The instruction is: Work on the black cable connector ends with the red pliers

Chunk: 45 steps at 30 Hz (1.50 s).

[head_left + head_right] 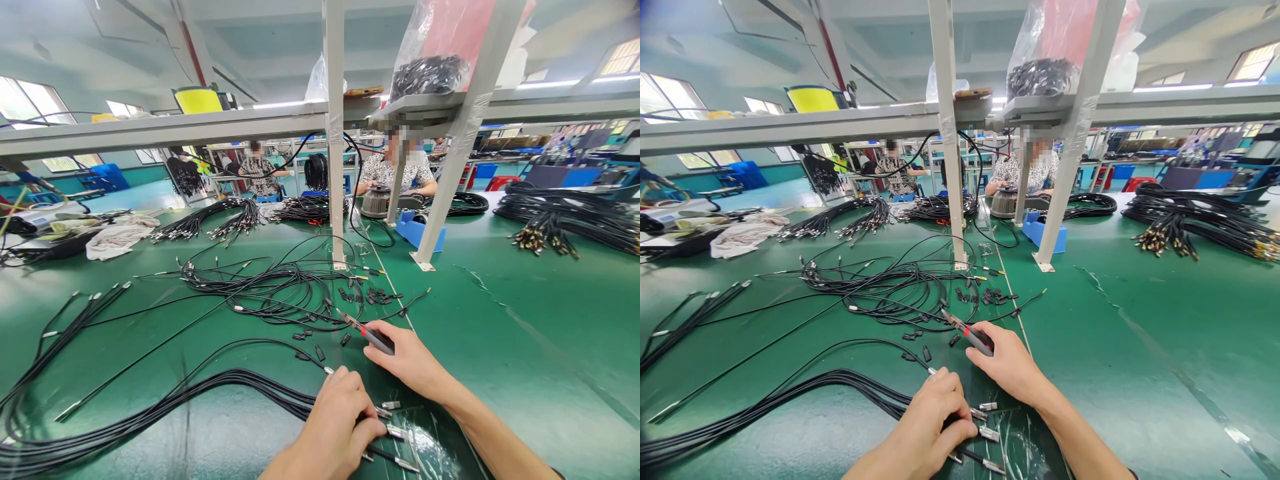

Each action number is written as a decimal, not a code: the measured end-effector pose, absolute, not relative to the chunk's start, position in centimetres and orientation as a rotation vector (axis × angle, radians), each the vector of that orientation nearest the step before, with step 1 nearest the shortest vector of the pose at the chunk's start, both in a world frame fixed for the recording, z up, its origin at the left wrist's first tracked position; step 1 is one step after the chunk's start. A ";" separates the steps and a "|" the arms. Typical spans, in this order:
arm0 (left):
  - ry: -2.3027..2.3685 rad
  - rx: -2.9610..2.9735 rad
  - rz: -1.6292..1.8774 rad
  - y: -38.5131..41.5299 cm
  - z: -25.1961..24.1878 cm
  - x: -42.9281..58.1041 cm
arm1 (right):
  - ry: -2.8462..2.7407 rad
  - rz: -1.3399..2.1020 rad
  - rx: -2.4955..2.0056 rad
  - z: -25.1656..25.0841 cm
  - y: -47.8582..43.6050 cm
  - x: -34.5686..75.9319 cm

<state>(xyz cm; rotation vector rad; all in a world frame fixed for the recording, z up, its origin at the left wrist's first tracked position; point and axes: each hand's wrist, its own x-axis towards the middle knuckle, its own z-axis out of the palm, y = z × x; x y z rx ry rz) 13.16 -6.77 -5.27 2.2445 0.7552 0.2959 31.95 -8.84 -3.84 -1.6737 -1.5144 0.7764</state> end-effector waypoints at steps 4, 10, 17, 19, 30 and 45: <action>0.741 2.213 0.261 -6.7 -4.2 12.8 | -1.512 0.776 -1.669 -3.8 -8.8 32.0; 0.645 2.243 0.121 -6.7 -3.1 12.2 | -1.518 0.775 -1.663 -3.8 -8.7 32.0; 0.624 2.347 0.120 -7.0 -5.0 13.0 | -1.509 0.774 -1.668 -3.9 -8.9 32.0; 0.638 2.307 0.178 -7.2 -5.2 13.1 | -1.510 0.777 -1.667 -3.9 -8.9 32.0; 0.689 2.178 0.263 -7.7 -4.0 13.1 | -1.514 0.779 -1.662 -4.0 -8.9 32.1; 0.689 2.172 0.294 -7.6 -4.4 13.2 | -1.517 0.778 -1.663 -4.0 -8.9 32.1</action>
